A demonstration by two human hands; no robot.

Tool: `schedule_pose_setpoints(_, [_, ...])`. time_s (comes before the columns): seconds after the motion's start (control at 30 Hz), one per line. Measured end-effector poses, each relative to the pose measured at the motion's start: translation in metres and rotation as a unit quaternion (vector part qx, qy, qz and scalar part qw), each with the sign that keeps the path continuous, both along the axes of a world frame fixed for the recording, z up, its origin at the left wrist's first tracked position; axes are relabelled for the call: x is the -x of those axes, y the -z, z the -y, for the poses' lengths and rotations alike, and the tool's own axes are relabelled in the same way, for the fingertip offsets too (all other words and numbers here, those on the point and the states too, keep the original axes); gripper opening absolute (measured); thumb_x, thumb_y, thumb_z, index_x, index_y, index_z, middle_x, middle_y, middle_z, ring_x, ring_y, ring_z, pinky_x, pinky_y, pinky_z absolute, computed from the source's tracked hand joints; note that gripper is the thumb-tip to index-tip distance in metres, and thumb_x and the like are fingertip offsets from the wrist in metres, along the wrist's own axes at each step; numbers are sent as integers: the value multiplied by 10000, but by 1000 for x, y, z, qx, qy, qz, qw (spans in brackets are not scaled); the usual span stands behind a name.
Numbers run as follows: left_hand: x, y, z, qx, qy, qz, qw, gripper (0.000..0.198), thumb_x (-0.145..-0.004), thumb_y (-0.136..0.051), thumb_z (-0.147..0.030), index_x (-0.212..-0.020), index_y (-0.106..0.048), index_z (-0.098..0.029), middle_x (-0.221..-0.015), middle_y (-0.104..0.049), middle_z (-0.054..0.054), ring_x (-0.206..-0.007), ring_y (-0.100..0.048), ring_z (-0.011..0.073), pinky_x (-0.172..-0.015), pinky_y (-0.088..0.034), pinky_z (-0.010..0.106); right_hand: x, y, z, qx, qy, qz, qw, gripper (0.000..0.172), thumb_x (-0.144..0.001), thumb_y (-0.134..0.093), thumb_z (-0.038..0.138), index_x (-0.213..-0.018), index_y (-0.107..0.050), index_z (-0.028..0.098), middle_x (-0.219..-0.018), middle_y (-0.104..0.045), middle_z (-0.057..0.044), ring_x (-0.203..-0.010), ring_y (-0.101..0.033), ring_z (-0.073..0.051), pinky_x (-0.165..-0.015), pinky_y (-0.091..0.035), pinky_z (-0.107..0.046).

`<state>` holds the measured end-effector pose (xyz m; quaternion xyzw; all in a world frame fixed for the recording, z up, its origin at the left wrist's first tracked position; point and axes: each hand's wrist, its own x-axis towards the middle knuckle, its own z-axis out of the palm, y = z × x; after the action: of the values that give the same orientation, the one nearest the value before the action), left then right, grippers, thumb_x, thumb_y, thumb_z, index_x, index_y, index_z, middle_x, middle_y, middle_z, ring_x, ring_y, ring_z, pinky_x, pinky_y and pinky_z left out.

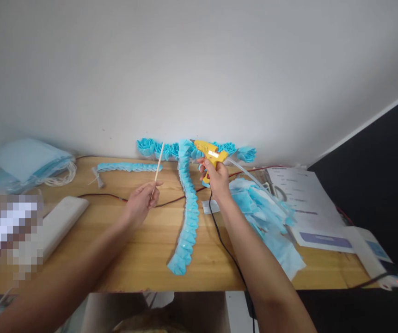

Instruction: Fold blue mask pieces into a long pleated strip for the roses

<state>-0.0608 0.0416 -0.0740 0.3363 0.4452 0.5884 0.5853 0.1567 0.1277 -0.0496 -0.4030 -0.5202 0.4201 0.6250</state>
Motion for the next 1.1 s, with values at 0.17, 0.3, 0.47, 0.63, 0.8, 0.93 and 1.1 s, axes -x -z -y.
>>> schedule_pose_setpoints(0.17, [-1,-2,1,5,5,4,1000,451,-765,-771,-527,-947,-700,-121,-569,-486,-63,-448,-339,44,-466,-202,213,0,9,5,19,4,-1,1000,342,-784,-736,553,-843,-671,222,-903,-705,-30,-635,-549,-105,-470,-487,-209])
schedule_pose_setpoints(0.3, [-1,1,0,6,7,6,1000,433,-768,-771,-511,-948,-701,-124,-558,-484,-64,-438,-328,48,-457,-193,220,-3,11,9,22,12,-7,1000,339,-781,-733,551,-821,-652,224,-934,-712,-35,-640,-568,-110,-471,-494,-223])
schedule_pose_setpoints(0.47, [-2,0,0,7,3,11,1000,412,-760,-778,-484,-943,-699,-124,-547,-483,-63,-433,-330,51,-453,-194,219,-4,14,9,18,1,-23,1000,338,-774,-752,544,-841,-682,221,-883,-702,-24,-618,-540,-98,-459,-479,-208])
schedule_pose_setpoints(0.63, [-2,-2,-1,15,5,16,1000,380,-768,-779,-448,-955,-699,-127,-557,-501,-53,-443,-349,54,-449,-203,212,-4,15,8,22,-7,-22,999,325,-785,-743,538,-845,-679,225,-886,-702,-20,-607,-532,-94,-469,-474,-213])
schedule_pose_setpoints(0.8, [-2,-2,0,16,7,17,1000,371,-772,-773,-430,-960,-699,-119,-550,-504,-51,-439,-345,51,-446,-212,203,-4,12,9,9,-7,-33,999,315,-782,-766,527,-830,-698,223,-905,-697,-24,-625,-528,-96,-460,-479,-209])
schedule_pose_setpoints(0.93, [-2,-1,1,14,9,16,1000,359,-771,-768,-423,-948,-697,-119,-545,-506,-52,-433,-340,50,-441,-208,202,-5,12,7,0,-7,-39,999,347,-764,-791,549,-786,-689,218,-855,-687,-16,-604,-524,-92,-444,-476,-202])
schedule_pose_setpoints(1.1, [-2,0,1,20,13,21,1000,355,-764,-774,-420,-946,-696,-125,-542,-504,-54,-433,-349,54,-438,-208,198,-6,15,4,0,-2,-43,999,379,-737,-803,566,-793,-685,211,-879,-706,-24,-602,-532,-94,-437,-481,-205])
